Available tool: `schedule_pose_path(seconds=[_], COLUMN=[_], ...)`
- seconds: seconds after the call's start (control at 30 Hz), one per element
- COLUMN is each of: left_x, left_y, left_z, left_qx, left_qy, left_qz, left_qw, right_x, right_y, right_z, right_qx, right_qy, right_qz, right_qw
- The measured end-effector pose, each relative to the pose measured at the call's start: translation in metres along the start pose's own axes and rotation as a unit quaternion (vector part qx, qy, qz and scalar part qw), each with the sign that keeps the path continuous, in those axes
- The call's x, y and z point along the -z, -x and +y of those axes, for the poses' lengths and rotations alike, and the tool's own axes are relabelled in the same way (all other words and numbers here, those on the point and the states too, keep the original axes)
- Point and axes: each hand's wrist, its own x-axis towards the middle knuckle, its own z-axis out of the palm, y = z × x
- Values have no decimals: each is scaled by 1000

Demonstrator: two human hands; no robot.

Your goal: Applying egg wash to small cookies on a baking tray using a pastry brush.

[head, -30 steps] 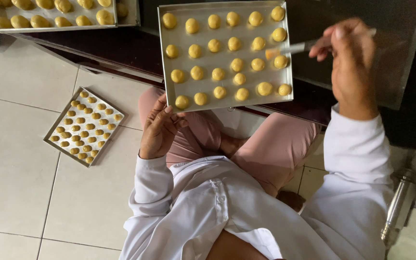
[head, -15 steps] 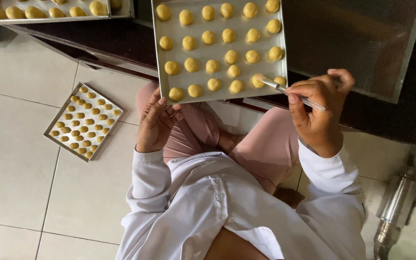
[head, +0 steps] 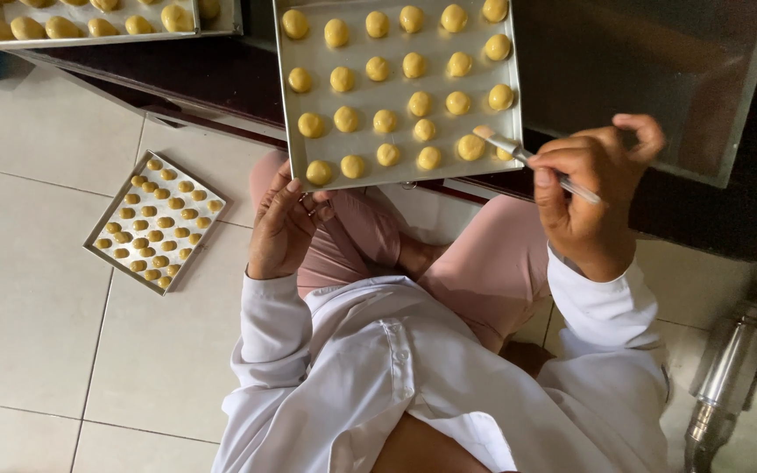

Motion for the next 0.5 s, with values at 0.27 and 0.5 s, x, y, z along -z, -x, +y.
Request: schedule_pose_path(seconds=[0.27,0.5], left_x=[0,3], left_y=[1,0], left_z=[0,0], left_qx=[3,4], left_qy=[2,13], left_qz=[5,-4], left_qw=[1000,1000], right_x=[4,4], right_y=[2,2], right_z=[-7,-2], right_qx=[7,-7], right_qy=[-14,-23], right_qz=[-41,-37], right_qw=[999,999])
